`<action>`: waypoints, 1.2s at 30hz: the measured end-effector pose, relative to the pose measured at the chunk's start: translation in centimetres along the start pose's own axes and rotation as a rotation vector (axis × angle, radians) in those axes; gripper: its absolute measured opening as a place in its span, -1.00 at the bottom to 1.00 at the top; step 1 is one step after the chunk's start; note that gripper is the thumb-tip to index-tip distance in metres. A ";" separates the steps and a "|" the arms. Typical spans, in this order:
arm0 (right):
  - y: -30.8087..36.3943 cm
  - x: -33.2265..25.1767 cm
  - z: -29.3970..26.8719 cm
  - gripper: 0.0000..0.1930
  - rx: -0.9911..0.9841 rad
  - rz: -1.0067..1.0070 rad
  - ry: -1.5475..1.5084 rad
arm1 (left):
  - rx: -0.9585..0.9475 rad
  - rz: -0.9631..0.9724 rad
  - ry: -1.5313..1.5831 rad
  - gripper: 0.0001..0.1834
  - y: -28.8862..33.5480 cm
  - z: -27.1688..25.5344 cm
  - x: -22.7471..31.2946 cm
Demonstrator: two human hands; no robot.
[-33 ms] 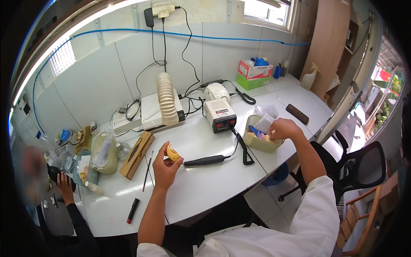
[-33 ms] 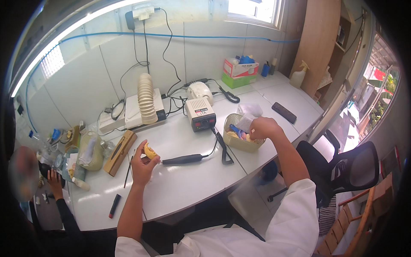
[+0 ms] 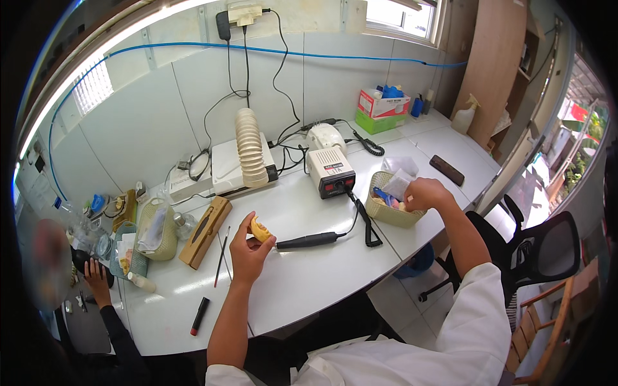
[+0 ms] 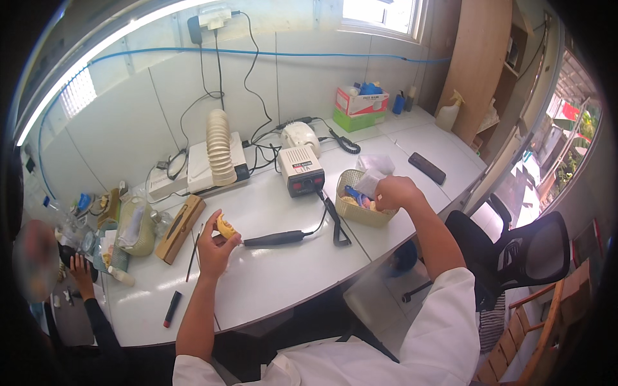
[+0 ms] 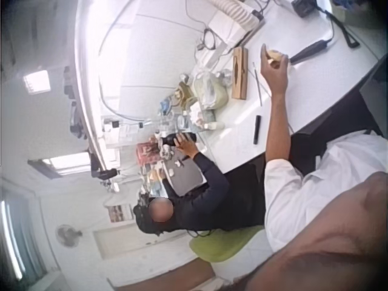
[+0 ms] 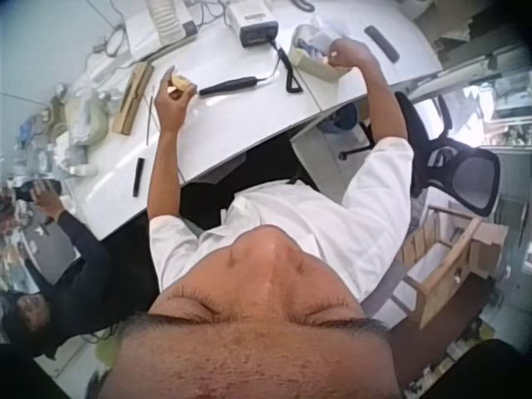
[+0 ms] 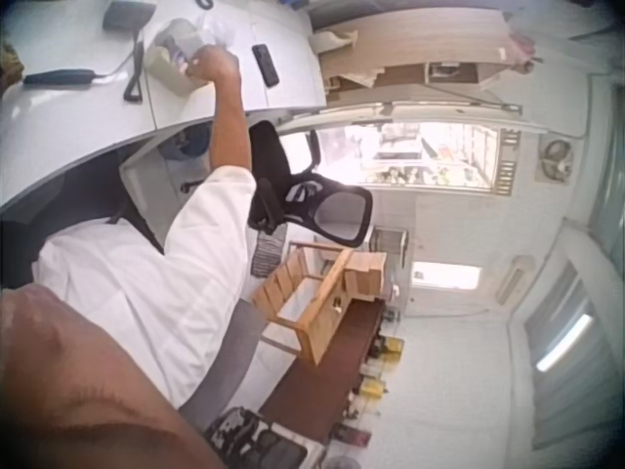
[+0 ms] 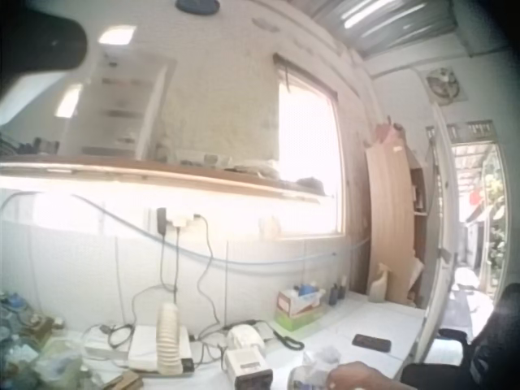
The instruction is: The person assembles a dental prosthesis by fitting a small metal component into a yellow dental cast. They use a rotary tool to grind and adjust the metal piece, then repeatedly test the fit by placing it into the cast. The person also handles a pink denture base, comparing it with the yellow cast and placing it into a basket.
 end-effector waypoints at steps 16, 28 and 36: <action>-0.1 5.2 -1.1 -0.74 0.305 -0.496 -1.709 | -0.052 -0.021 -0.016 -0.25 0.0 0.4 -0.1; 0.3 3.6 -4.0 -0.67 0.429 -0.873 -1.948 | -0.056 0.032 -0.029 -0.26 0.0 0.2 0.0; 0.7 2.9 -5.3 -0.56 0.496 -1.023 -1.997 | -0.058 0.029 -0.027 -0.26 0.0 0.3 0.3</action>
Point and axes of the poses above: each hand's wrist, its own y-axis away from the middle knuckle, its own z-axis out of the palm, x = y × z, the point moved 8 cm from there along -y, towards the middle knuckle, and after that the axes turned 3 degrees about y, right-handed, at the moved point
